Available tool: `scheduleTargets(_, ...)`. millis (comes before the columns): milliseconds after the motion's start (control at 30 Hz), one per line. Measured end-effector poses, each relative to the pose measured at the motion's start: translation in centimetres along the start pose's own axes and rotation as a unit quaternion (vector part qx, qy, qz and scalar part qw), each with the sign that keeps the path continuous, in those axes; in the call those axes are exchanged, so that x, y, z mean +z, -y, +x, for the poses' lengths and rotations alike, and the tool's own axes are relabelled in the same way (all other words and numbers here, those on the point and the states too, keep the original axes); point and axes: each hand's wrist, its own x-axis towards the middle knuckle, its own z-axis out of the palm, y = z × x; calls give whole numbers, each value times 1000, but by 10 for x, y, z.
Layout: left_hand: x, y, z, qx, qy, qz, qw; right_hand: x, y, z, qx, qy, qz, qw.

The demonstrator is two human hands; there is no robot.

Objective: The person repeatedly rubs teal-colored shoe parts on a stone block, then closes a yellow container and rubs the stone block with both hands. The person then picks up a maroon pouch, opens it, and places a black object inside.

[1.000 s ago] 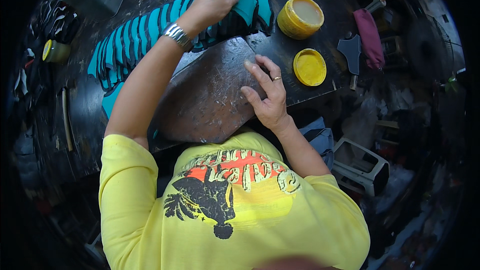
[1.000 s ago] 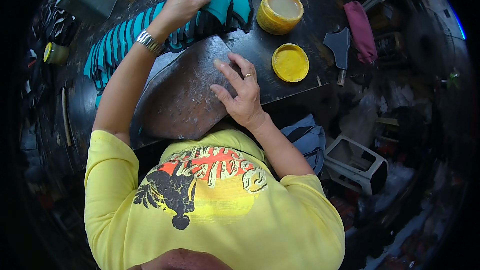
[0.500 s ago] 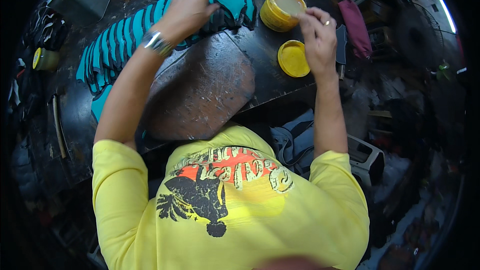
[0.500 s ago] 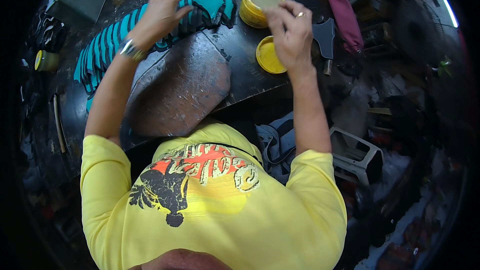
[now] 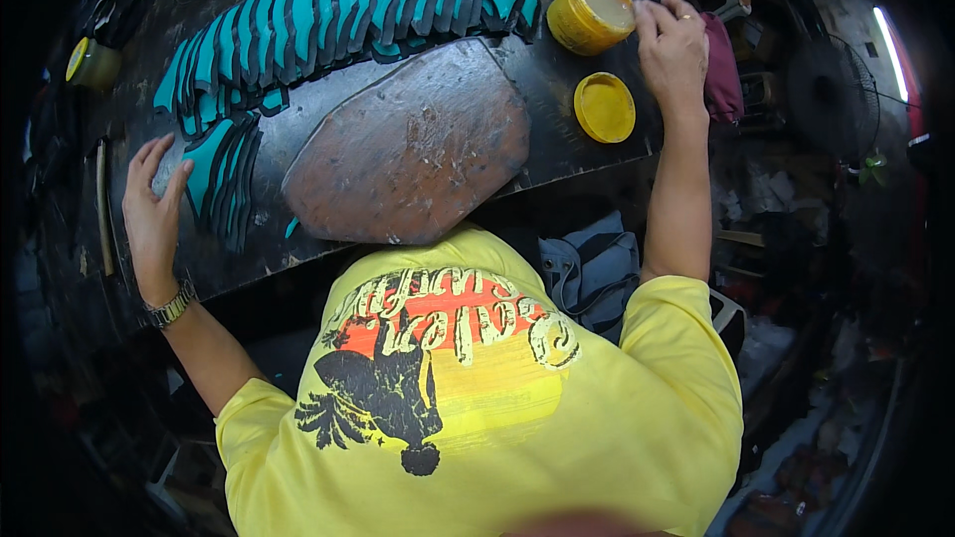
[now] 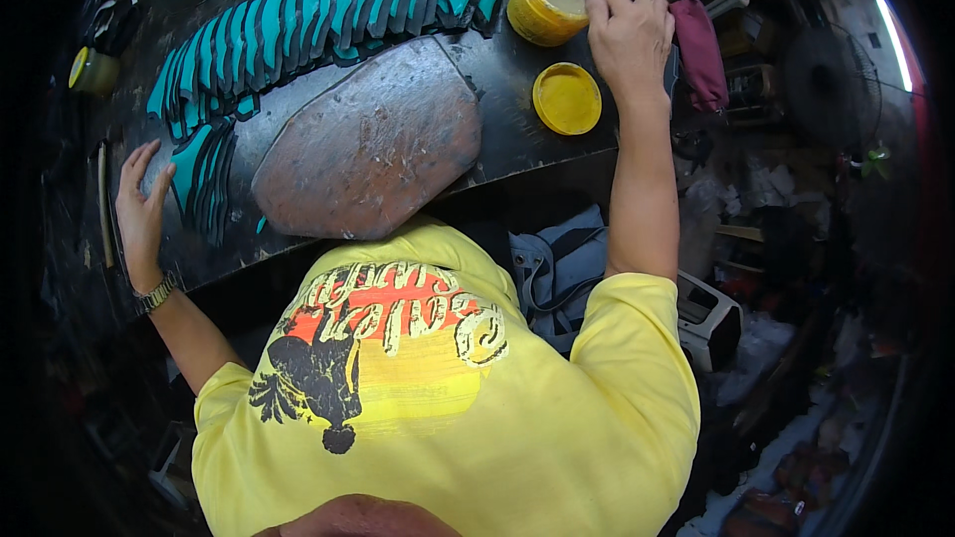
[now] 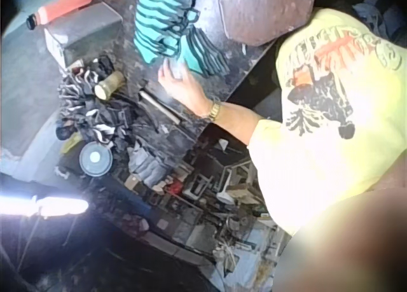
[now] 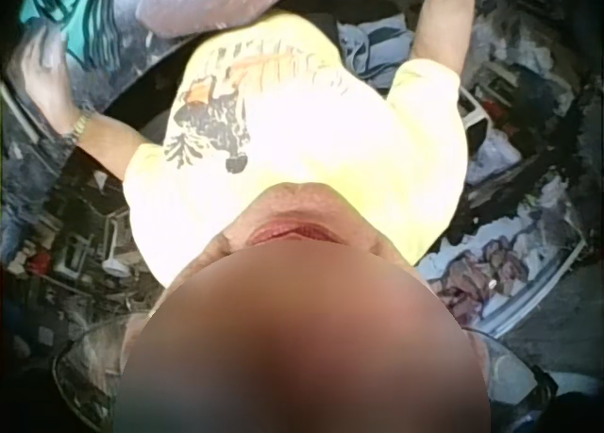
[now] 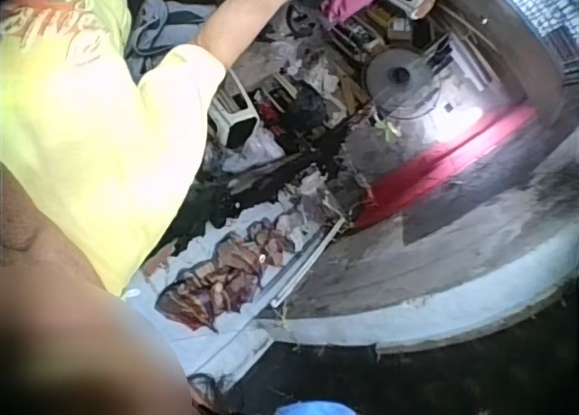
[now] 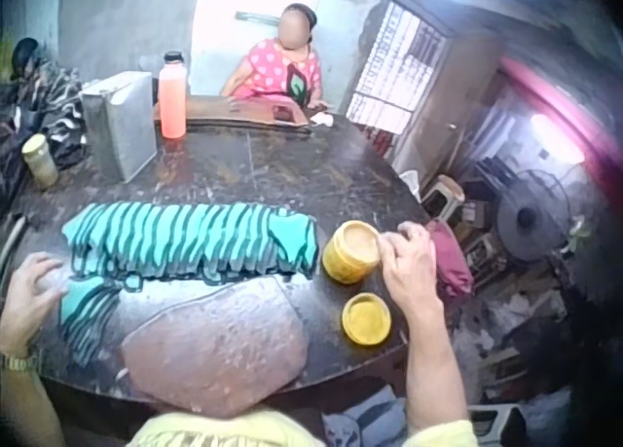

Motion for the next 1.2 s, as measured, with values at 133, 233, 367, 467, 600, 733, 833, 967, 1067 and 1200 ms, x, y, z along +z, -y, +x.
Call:
scheduleTargets(133,17,22,-20,-24,27,-5,999,-7,17,-28,-61,53,-120,989)
scheduleTargets(233,27,24,-25,10,34,-21,999,-15,33,-31,-89,48,-107,989)
scheduleTargets(367,25,30,-19,-6,43,-17,999,-40,64,-29,-96,62,-60,992)
scheduleTargets(467,28,37,-6,29,15,-13,999,-52,96,-42,-76,115,179,974)
scheduleTargets(600,28,42,4,11,76,-46,996,-46,138,-65,-87,173,333,923)
scheduleTargets(733,20,45,7,19,100,-57,993,-34,164,-82,-102,164,387,902)
scheduleTargets(833,17,48,8,16,124,-51,991,-30,171,-88,-89,160,410,893)
scheduleTargets(967,18,54,9,-6,124,-55,991,-26,172,-91,-83,154,416,892)
scheduleTargets(1067,19,52,7,-39,130,-64,989,-23,167,-93,-77,149,421,891)
scheduleTargets(1200,12,30,-2,-43,72,-224,971,-20,154,-98,-50,138,424,894)
